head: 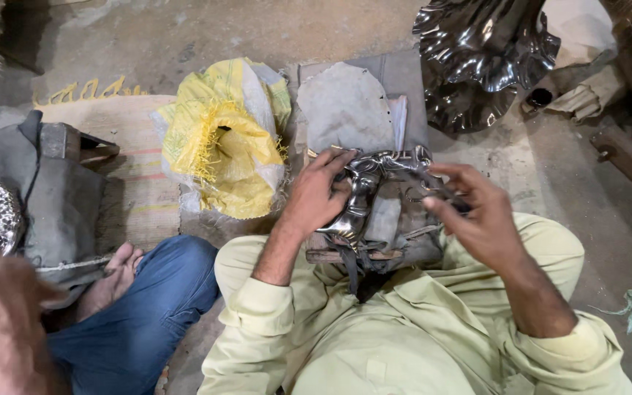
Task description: The person sits on the floor and uses a small metal tool to rub and polish the surface of a silver-colored ram sculpture. They rotate the sculpture to access different areas, then use a hammer to tap the tool against the sculpture's surface.
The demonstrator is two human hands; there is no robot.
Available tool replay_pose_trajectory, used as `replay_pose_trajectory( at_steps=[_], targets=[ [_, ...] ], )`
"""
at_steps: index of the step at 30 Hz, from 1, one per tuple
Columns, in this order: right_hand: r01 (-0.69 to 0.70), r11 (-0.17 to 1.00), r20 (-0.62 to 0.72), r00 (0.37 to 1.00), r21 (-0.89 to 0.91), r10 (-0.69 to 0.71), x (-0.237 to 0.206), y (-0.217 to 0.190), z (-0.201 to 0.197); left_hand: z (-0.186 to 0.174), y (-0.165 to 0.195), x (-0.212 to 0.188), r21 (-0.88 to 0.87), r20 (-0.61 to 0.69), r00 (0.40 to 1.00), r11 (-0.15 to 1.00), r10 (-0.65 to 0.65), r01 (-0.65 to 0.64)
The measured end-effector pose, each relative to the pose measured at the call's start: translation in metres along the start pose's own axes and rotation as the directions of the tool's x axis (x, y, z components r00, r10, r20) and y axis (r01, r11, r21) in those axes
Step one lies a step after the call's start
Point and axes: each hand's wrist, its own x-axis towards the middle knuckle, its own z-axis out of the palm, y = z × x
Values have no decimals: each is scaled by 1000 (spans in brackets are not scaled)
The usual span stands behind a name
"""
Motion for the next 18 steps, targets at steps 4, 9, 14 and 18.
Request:
replay_pose_trajectory(
  at_steps=[4, 9, 14, 18],
  targets=[
    [72, 941, 115, 993, -331, -36, 9, -28, 15, -5, -2, -5, 14, 130, 984, 993, -121, 120],
    [246, 879, 140, 968, -409, -206, 20, -42, 25, -11, -4, -8, 37, 101, 989, 994, -111, 107],
    [221, 836, 212, 969, -502, -129, 31, -50, 26, -15, -5, -9, -23, 40, 999, 999, -37, 38],
    [204, 804, 232, 969, -558, -86, 39, -62, 30, -16, -6, -9, -29, 26, 999, 999, -36, 37]
  ],
)
